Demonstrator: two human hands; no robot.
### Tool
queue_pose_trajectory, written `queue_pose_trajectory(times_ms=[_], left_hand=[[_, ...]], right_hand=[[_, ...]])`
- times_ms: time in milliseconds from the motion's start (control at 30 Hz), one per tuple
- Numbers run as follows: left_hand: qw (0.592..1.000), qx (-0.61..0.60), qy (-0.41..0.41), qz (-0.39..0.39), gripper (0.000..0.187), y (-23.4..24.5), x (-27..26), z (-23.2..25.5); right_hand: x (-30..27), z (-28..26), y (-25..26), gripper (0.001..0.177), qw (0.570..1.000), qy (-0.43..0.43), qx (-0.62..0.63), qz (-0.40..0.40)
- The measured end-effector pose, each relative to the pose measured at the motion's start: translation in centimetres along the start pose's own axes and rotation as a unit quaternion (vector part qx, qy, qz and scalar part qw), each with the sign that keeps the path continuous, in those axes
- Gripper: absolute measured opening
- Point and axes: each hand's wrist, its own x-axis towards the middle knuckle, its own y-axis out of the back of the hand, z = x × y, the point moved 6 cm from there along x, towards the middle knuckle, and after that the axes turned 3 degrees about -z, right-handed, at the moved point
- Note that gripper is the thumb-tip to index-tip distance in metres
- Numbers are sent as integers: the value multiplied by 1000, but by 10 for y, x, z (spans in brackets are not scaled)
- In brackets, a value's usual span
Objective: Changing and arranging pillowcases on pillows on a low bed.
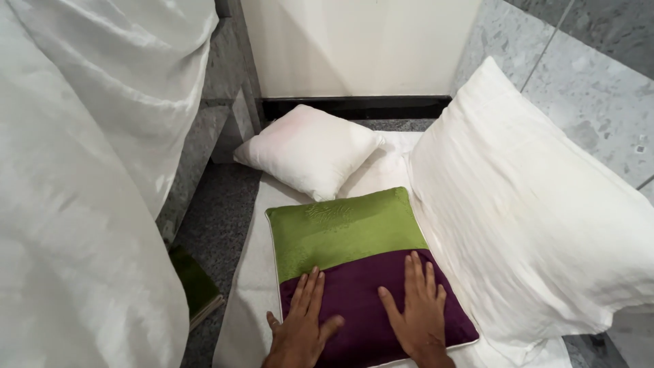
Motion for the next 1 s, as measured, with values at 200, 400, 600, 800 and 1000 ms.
queue_pose_trajectory(times_ms=[200,400,600,800,1000], left_hand=[[999,38,3,-16,140,-5,8,1],[998,61,-4,33,160,3,25,-1],[988,26,-33,150,132,29,33,32],[930,-7,-201,308,77,32,64,55],[964,-13,-67,256,96,56,78,18]], right_hand=[[-2,36,-9,86,999,33,32,23],[1,34,-10,82,998,41,27,42],[14,14,11,70,993,69,-17,94],[48,-44,27,64,972,228,55,31],[89,-5,4,71,989,133,53,-36]])
